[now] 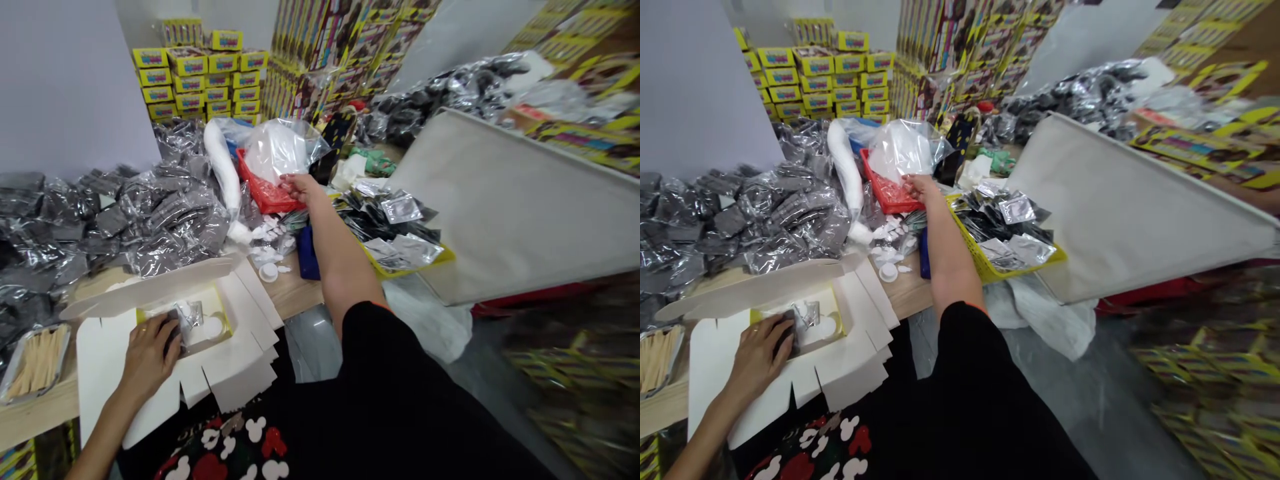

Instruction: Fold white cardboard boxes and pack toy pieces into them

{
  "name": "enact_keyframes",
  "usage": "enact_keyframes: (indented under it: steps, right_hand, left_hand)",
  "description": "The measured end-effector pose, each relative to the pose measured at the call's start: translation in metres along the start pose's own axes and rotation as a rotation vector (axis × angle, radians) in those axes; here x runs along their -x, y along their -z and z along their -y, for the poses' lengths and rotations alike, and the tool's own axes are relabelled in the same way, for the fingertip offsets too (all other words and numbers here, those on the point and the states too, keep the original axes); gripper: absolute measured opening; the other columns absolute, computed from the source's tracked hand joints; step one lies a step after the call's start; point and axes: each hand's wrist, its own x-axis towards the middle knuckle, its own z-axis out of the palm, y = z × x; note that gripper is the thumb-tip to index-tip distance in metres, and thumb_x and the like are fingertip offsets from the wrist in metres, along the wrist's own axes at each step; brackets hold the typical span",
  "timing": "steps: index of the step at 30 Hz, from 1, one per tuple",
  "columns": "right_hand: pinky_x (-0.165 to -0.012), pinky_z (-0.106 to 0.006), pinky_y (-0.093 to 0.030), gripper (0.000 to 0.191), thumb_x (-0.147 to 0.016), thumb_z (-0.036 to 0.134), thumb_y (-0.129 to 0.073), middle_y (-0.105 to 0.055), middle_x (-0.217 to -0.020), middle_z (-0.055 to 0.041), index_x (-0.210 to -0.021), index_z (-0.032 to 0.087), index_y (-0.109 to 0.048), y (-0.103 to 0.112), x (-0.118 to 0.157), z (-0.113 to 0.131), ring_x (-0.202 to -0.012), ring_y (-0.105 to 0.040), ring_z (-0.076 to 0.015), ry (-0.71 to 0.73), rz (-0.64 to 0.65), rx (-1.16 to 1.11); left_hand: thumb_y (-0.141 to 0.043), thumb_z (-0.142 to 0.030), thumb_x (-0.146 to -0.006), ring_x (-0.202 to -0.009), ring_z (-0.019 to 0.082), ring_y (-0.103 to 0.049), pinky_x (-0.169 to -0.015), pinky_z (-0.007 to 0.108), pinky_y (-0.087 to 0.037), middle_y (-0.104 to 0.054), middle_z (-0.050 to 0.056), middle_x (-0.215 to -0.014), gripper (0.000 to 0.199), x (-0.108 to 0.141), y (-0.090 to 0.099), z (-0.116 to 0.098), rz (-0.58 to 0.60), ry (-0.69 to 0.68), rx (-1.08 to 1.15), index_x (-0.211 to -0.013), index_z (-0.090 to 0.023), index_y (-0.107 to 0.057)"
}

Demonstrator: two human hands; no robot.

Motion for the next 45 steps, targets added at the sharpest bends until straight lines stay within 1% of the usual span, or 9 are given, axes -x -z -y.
enact_keyframes:
  steps: [6,11,14,18,24,31,34,39,45]
  right_hand:
    - [-0.048,-0.024,-0.022,0.028,-0.105,0.024,-0.057,-0.044,-0.053,0.0099,-0.079,0.021,-0.049,0.016,0.021,0.021,-0.048,-0.023,-0.0055,0.039,-0.031,-0.034]
    - [-0.053,-0.031,-0.016,0.041,-0.108,0.018,-0.015,-0.023,-0.05,0.0147,-0.071,0.021,-0.033,0.021,0.107,0.022,-0.043,-0.01,0.0016,0.181,0.056,-0.051]
    - [-0.049,-0.025,-0.016,0.041,-0.104,0.045,-0.043,-0.05,-0.054,0.0117,-0.074,0.019,-0.051,0.007,0.183,0.008,-0.04,-0.025,0.0022,0.476,0.425,-0.026]
    - [-0.054,-0.023,-0.042,0.029,-0.096,0.043,-0.071,-0.071,-0.076,-0.0021,-0.085,0.016,-0.071,-0.066,0.262,-0.016,-0.057,-0.054,-0.008,0.36,1.056,0.339]
    - [-0.086,-0.038,-0.055,0.032,-0.105,0.034,-0.054,-0.079,-0.111,-0.0154,-0.123,0.014,-0.073,-0.157,0.284,-0.052,-0.09,-0.073,-0.0253,0.511,0.399,0.67]
    - [-0.086,-0.045,-0.058,0.039,-0.1,0.041,-0.058,-0.076,-0.101,-0.0161,-0.128,0.016,-0.068,-0.1,0.259,-0.076,-0.088,-0.073,-0.0298,0.628,0.047,0.655]
    - [-0.086,-0.047,-0.059,0.048,-0.094,0.041,-0.064,-0.076,-0.109,-0.0162,-0.136,0.017,-0.064,-0.106,0.234,-0.077,-0.09,-0.071,-0.0299,0.707,0.018,0.614]
    - [-0.086,-0.047,-0.059,0.023,-0.096,0.028,-0.054,-0.071,-0.081,-0.0103,-0.108,0.019,-0.072,-0.143,0.219,-0.064,-0.08,-0.068,-0.0277,0.693,0.13,0.629]
    - [-0.08,-0.043,-0.061,0.027,-0.091,0.023,-0.056,-0.073,-0.085,-0.008,-0.113,0.019,-0.071,-0.138,0.247,-0.077,-0.076,-0.07,-0.0263,0.701,0.286,0.549]
  left_hand:
    - [-0.042,-0.046,-0.109,-0.121,0.037,-0.071,-0.105,0.059,-0.054,-0.075,0.017,-0.134,0.045,-0.004,0.001,0.0,0.021,0.021,0.004,-0.124,-0.023,-0.078]
    - [-0.043,-0.046,-0.107,-0.142,0.043,-0.059,-0.115,0.063,-0.046,-0.065,0.017,-0.155,0.049,-0.008,0.014,-0.016,0.186,0.045,0.017,-0.13,-0.021,-0.078]
    - [-0.044,-0.045,-0.107,-0.149,0.043,-0.053,-0.122,0.064,-0.038,-0.058,0.017,-0.163,0.052,-0.013,0.018,-0.024,0.319,0.054,0.012,-0.147,-0.021,-0.07]
    - [-0.039,-0.049,-0.11,-0.155,0.046,-0.046,-0.12,0.064,-0.04,-0.047,0.018,-0.171,0.058,-0.022,0.024,-0.032,0.491,0.088,-0.048,-0.156,-0.023,-0.063]
    - [-0.043,-0.042,-0.108,-0.151,0.039,-0.052,-0.119,0.063,-0.046,-0.052,0.016,-0.168,0.051,-0.013,0.025,-0.028,0.348,0.006,0.142,-0.15,-0.023,-0.065]
    - [-0.074,-0.053,-0.093,-0.123,0.026,-0.07,-0.106,0.043,-0.06,-0.07,0.011,-0.134,0.047,-0.008,0.034,0.042,-0.747,0.417,0.616,-0.13,-0.027,-0.064]
    - [-0.093,-0.051,-0.074,-0.107,0.025,-0.073,-0.097,0.041,-0.063,-0.076,0.009,-0.119,0.06,-0.032,0.043,0.071,-0.583,0.479,0.824,-0.122,-0.024,-0.069]
    - [-0.078,-0.053,-0.09,-0.075,0.021,-0.069,-0.07,0.036,-0.064,-0.072,0.005,-0.082,0.035,-0.05,0.048,0.059,-0.29,0.458,0.842,-0.096,-0.019,-0.073]
    - [-0.065,-0.042,-0.096,-0.103,0.028,-0.073,-0.097,0.051,-0.064,-0.076,0.007,-0.112,0.034,-0.017,0.048,0.023,-0.066,0.354,0.654,-0.121,-0.021,-0.071]
